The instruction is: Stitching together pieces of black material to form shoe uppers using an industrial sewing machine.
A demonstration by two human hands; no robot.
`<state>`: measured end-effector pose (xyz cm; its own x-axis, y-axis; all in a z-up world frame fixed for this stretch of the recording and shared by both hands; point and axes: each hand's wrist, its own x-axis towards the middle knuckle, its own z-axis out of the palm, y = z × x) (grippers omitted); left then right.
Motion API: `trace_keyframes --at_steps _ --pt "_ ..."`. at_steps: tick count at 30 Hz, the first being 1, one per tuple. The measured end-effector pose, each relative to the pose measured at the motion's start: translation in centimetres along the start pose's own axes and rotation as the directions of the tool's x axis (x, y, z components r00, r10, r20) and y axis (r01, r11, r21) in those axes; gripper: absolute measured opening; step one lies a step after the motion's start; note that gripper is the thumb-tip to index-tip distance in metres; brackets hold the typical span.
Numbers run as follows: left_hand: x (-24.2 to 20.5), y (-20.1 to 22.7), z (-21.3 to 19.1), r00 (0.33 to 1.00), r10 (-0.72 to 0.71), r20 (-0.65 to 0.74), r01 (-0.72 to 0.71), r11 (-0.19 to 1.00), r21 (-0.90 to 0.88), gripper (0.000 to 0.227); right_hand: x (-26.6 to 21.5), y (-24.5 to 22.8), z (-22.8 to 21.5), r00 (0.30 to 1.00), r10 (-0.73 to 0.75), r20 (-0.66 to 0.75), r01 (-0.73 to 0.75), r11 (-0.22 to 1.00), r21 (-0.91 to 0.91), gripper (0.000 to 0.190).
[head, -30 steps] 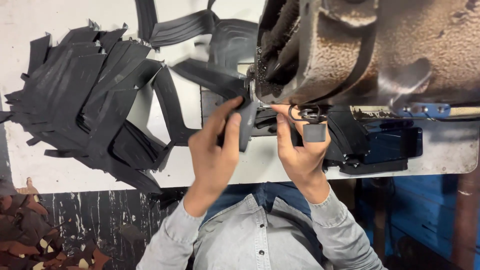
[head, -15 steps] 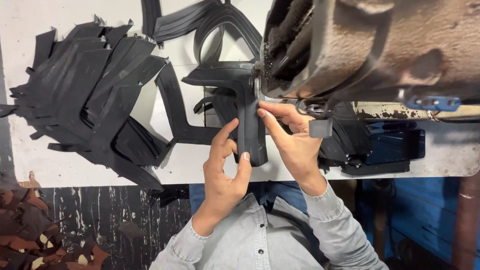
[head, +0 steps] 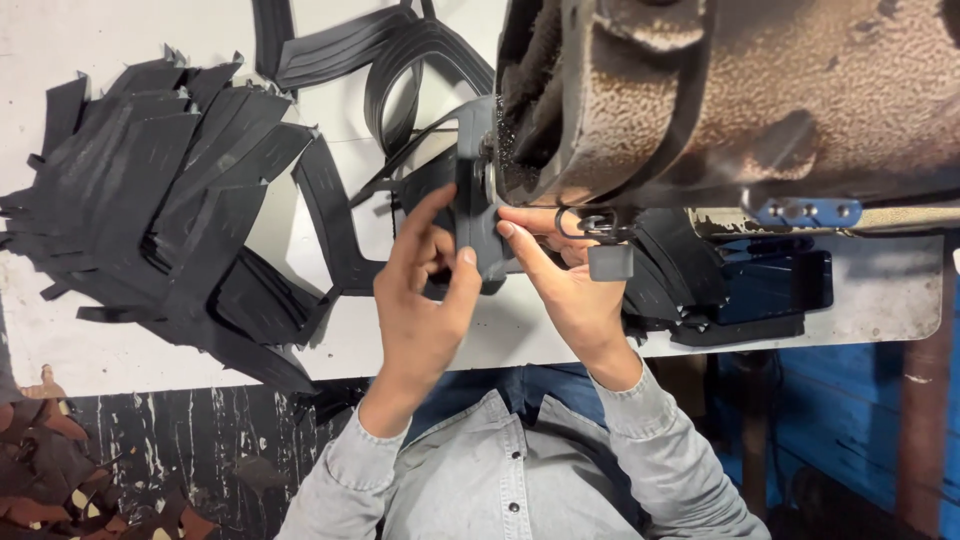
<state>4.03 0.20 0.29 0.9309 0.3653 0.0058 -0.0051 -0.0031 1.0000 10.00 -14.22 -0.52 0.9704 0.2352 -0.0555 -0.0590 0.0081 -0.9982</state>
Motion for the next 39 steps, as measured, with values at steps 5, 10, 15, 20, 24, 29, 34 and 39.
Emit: trace_keyframes --at_steps 5,10,15,20,24,29,34,39 --pt "2.7 -0.2 0.6 0.999 -0.048 -0.007 0.047 0.995 -0.087 0.048 0.0 -0.2 -0.3 1.0 0.01 -0.01 -0.01 1.0 0.006 0.02" --pt "3.6 -1.5 2.3 0.998 -0.003 -0.057 -0.015 0.953 -0.303 0.034 0.8 -0.5 -0.9 0.997 -0.03 -0.076 0.021 0.993 -0.117 0.012" --pt "3.9 -1.1 2.7 0.995 0.056 -0.088 -0.073 0.975 -0.209 0.026 2.8 4.4 -4.6 0.869 -0.488 -0.082 0.413 0.806 -0.423 0.008" --pt "4.8 -2.1 1.6 0.997 0.066 0.041 -0.056 0.976 -0.213 0.026 3.8 2.9 -7.0 0.922 -0.379 0.081 0.385 0.876 -0.29 0.019" --pt "5.7 -0.4 0.2 0.982 0.004 0.189 0.004 0.999 -0.037 0.041 4.6 1.5 -7.9 0.93 -0.275 0.245 0.318 0.934 -0.159 0.03" --pt "8.4 3.4 -0.8 0.917 0.254 0.309 -0.378 0.8 0.466 0.063 4.5 -0.9 -8.2 0.906 -0.176 0.385 0.225 0.971 -0.085 0.039" --pt "8.7 3.8 0.7 0.686 0.684 0.248 -0.578 0.305 0.757 0.056 -0.6 -0.1 -4.0 0.957 0.084 0.278 0.129 0.735 -0.666 0.012" --pt "3.6 -0.6 1.4 0.995 0.101 0.01 -0.094 0.879 0.468 0.035 -3.7 2.8 -0.6 0.994 0.016 0.11 -0.009 0.998 -0.07 0.075"
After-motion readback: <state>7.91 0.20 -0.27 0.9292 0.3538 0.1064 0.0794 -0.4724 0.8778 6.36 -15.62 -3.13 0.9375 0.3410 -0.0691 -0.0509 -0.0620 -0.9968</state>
